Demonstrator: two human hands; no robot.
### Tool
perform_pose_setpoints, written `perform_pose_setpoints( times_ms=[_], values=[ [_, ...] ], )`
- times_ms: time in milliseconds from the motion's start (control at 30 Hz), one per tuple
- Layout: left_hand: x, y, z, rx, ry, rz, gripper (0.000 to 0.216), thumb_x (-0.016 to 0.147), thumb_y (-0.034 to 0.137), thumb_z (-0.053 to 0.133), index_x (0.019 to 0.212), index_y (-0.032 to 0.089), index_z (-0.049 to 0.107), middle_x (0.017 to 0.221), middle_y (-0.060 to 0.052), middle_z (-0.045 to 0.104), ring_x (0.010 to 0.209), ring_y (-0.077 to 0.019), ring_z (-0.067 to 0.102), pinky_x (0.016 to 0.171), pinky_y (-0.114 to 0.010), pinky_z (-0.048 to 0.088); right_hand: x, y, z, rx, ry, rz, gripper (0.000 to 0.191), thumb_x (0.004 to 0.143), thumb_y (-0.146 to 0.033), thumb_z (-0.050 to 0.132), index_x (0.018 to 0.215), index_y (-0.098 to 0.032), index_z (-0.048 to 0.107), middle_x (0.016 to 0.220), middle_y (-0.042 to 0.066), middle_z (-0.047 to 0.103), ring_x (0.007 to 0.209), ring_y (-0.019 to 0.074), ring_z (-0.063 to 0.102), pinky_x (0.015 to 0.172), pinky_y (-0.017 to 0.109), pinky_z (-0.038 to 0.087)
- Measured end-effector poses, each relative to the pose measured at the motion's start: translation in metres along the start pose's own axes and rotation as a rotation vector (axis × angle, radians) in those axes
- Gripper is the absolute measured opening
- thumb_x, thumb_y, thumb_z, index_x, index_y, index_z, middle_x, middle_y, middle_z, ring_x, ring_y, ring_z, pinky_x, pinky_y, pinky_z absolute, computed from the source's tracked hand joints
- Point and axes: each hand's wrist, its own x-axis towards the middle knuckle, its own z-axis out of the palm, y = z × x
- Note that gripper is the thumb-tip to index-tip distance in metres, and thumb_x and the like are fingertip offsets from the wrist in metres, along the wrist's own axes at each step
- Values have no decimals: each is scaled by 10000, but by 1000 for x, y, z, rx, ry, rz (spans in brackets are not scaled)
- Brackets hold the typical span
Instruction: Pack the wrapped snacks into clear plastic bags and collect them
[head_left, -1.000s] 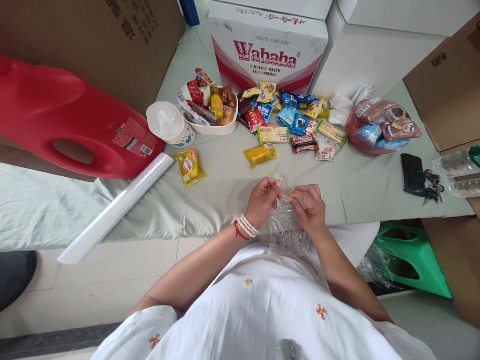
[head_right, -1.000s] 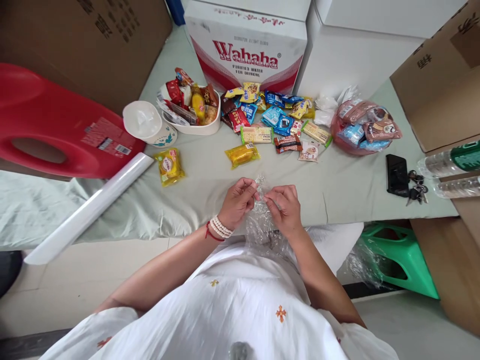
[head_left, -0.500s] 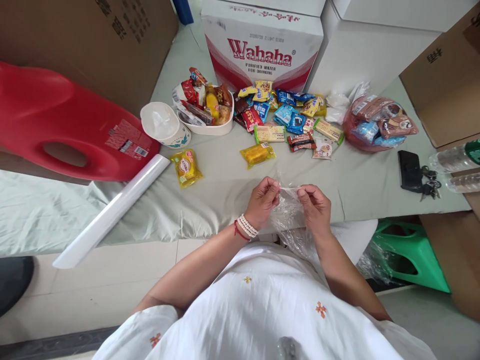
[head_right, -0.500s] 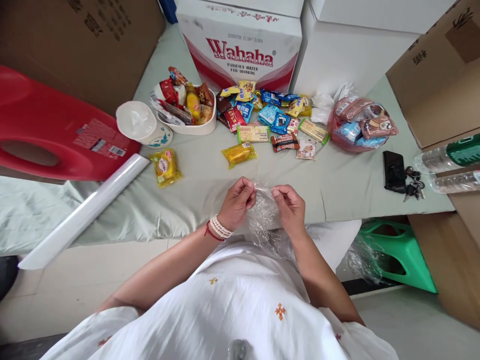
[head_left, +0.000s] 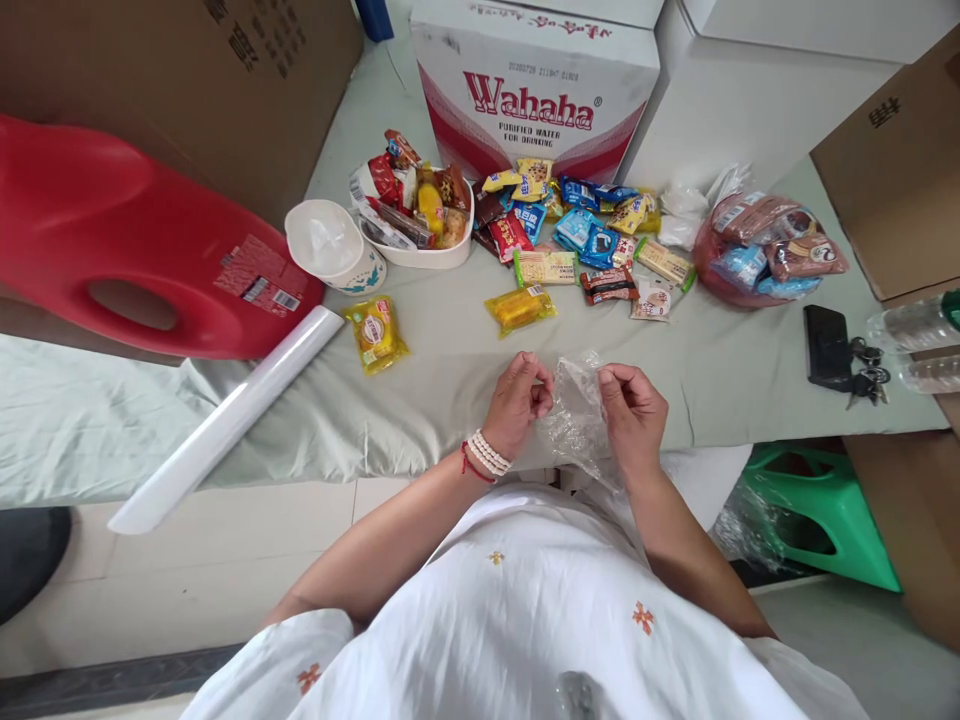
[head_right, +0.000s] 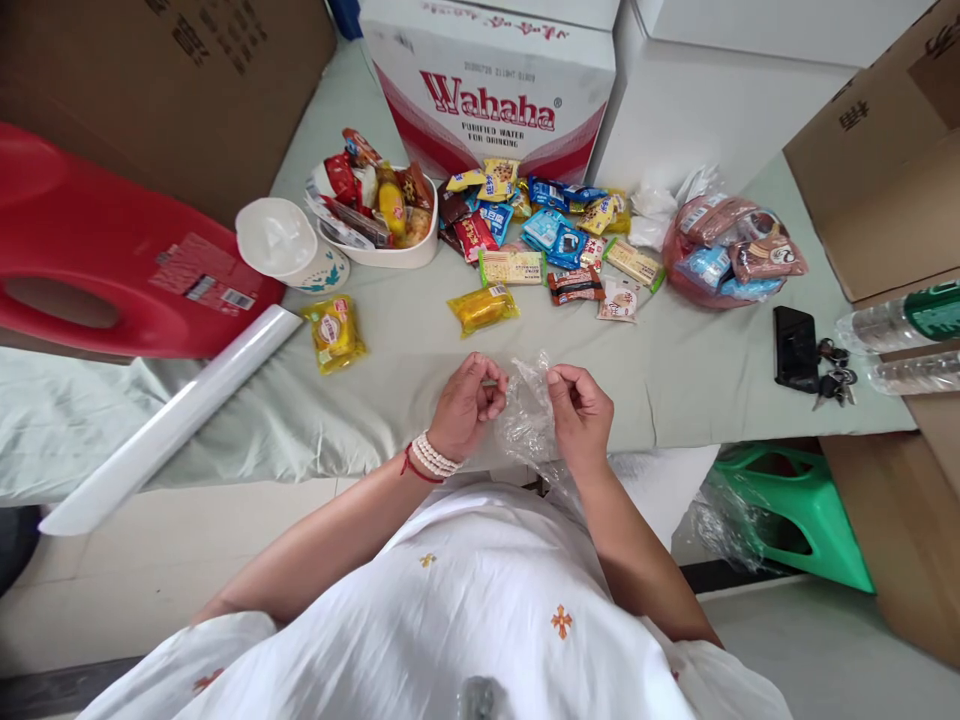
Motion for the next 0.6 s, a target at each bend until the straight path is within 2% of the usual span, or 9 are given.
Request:
perform_pose_setpoints(
  times_ms=[67,133,233,333,467,533,600],
  values=[
    [-2,0,4,33,-57,-41,529,856,727,657,859,221,503,828,-2,603,542,-91,508,448,-238,283,-2,-2,1,31,-17,29,278,963,-513,655,944,-237,688,685,-21,589,563,133,494,545,276,420],
    [-3,-1,8,96,-112,-44,548,787,710,749,878,214,534,807,4,612,600,-108,540,469,-232,341,-4,-4,2,41,-49,18,286,965,-522,654,946,-237,681,674,-27,591,543,125,484,526,270,406],
    [-2,-2,14,120,-141,10,513,741,620,834,817,201,549,688,47,552,580,-87,468,514,-224,366,-6,-5,2,62,-75,-14,274,973,-508,654,959,-236,684,682,-28,600,540,120,488,523,267,409],
    [-1,-3,16,72,-116,56,478,755,566,842,763,193,544,630,68,509,551,-67,426,534,-218,352,-5,-4,0,-21,-14,-63,262,985,-487,644,978,-233,709,749,-4,636,594,132,536,566,278,456],
    [-1,-3,13,37,-98,33,462,750,548,852,774,181,571,647,48,592,525,-60,473,520,-208,374,-6,-1,-3,-201,69,-277,186,996,-394,647,987,-246,759,908,47,682,795,175,649,669,305,532],
    [-2,-2,12,32,-62,-11,486,716,556,876,809,179,585,709,30,651,501,-59,518,487,-203,380,-8,2,-5,-266,76,-421,131,998,-306,647,1021,-260,769,916,44,686,813,172,664,676,305,543],
    [-5,0,12,2,-27,-65,532,697,604,875,850,188,580,760,20,680,519,-85,594,484,-207,429,-11,6,-6,-321,54,-557,166,996,-227,638,1082,-280,769,920,37,686,796,161,667,674,299,548]
  ],
)
